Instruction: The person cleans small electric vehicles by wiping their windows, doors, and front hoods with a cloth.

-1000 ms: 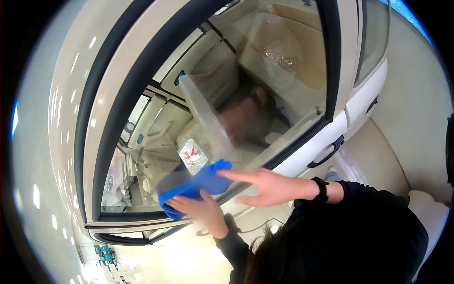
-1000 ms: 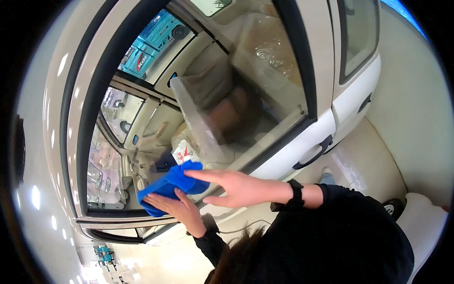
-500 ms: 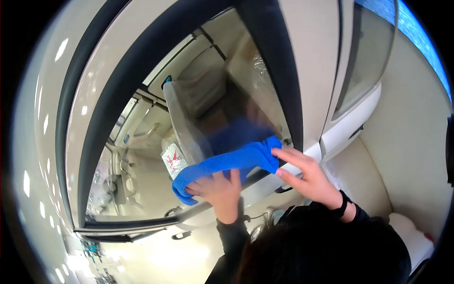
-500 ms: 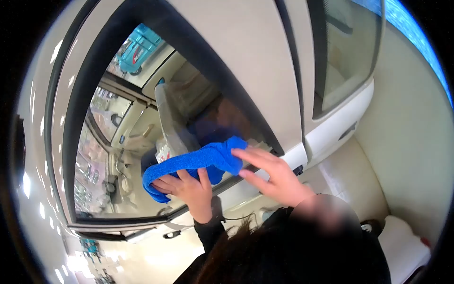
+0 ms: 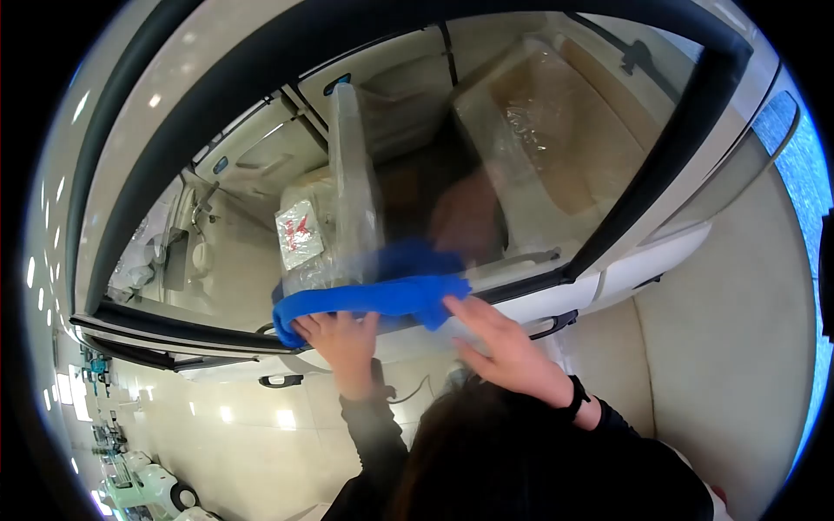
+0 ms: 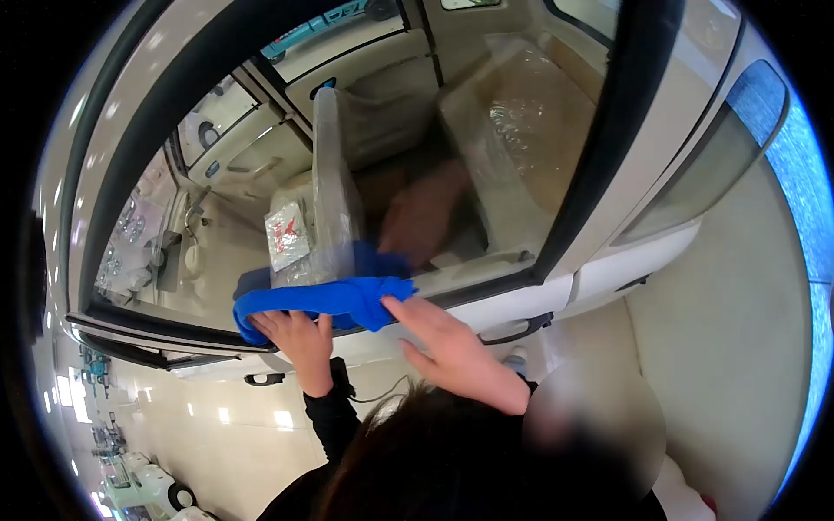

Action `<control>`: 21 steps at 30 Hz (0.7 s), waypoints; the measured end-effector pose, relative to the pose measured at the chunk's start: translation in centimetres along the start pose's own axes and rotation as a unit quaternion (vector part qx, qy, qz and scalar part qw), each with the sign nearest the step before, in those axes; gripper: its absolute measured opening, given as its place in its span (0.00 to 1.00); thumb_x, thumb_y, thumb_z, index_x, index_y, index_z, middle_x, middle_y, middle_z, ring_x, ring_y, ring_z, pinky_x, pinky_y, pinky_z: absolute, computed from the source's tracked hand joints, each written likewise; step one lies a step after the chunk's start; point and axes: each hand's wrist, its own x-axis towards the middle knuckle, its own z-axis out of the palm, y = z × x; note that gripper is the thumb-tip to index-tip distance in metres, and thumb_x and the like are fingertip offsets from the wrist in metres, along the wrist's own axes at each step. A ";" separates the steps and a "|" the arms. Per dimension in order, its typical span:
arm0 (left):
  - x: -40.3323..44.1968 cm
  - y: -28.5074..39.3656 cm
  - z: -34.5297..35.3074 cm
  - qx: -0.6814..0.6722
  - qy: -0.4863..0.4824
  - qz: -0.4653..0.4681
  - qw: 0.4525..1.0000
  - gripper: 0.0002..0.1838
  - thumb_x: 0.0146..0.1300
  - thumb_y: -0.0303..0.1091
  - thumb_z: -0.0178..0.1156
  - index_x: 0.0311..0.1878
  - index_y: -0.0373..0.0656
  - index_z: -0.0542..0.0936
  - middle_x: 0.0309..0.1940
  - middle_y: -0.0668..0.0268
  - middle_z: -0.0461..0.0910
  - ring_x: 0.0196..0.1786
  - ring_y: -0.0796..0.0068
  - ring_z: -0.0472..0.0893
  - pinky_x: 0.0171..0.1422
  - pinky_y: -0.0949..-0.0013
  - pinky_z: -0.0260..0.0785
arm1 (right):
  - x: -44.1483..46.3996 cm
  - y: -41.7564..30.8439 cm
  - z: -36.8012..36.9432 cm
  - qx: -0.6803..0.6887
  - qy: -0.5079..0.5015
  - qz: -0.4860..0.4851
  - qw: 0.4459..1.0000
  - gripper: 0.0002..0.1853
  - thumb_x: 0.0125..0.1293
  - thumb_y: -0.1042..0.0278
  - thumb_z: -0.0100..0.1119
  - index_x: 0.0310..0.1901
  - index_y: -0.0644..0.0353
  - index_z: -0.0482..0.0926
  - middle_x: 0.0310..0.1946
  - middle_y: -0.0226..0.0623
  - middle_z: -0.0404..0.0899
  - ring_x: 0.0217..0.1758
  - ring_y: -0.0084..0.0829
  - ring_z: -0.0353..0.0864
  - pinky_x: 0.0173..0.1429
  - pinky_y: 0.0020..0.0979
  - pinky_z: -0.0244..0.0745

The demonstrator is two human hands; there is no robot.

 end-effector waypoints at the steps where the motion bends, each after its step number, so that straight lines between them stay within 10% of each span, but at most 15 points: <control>1: -0.6 -1.3 0.1 0.007 0.002 0.010 1.000 0.44 0.63 0.61 0.54 0.73 0.41 0.57 0.71 0.33 0.48 0.72 0.23 0.47 0.72 0.30 0.39 | 0.4 -0.5 1.1 0.018 -0.021 0.010 1.000 0.30 0.62 0.76 0.60 0.67 0.61 0.66 0.58 0.50 0.73 0.60 0.52 0.72 0.64 0.40 0.69; 11: -8.8 -12.9 3.1 -0.026 -0.070 -0.059 0.995 0.46 0.70 0.61 0.41 0.76 0.34 0.42 0.74 0.33 0.35 0.76 0.30 0.38 0.77 0.37 0.29 | 3.0 0.3 15.5 0.025 -0.096 -0.060 0.993 0.33 0.62 0.73 0.57 0.70 0.61 0.61 0.58 0.52 0.73 0.63 0.50 0.69 0.67 0.42 0.66; 16: -11.4 -10.0 3.5 -0.147 -0.114 -0.060 0.981 0.45 0.73 0.60 0.38 0.74 0.28 0.42 0.74 0.32 0.34 0.76 0.29 0.36 0.76 0.36 0.28 | 1.8 0.9 18.5 0.087 -0.120 0.050 0.988 0.32 0.62 0.73 0.56 0.69 0.63 0.61 0.61 0.52 0.71 0.65 0.50 0.68 0.68 0.40 0.65; 21: -10.6 -4.1 3.1 -0.392 -0.089 -0.296 0.866 0.43 0.73 0.50 0.48 0.74 0.26 0.41 0.74 0.33 0.33 0.78 0.38 0.38 0.79 0.49 0.31 | -0.2 2.7 17.6 0.094 -0.062 0.074 0.991 0.29 0.61 0.75 0.55 0.66 0.64 0.65 0.60 0.52 0.72 0.62 0.51 0.71 0.65 0.41 0.68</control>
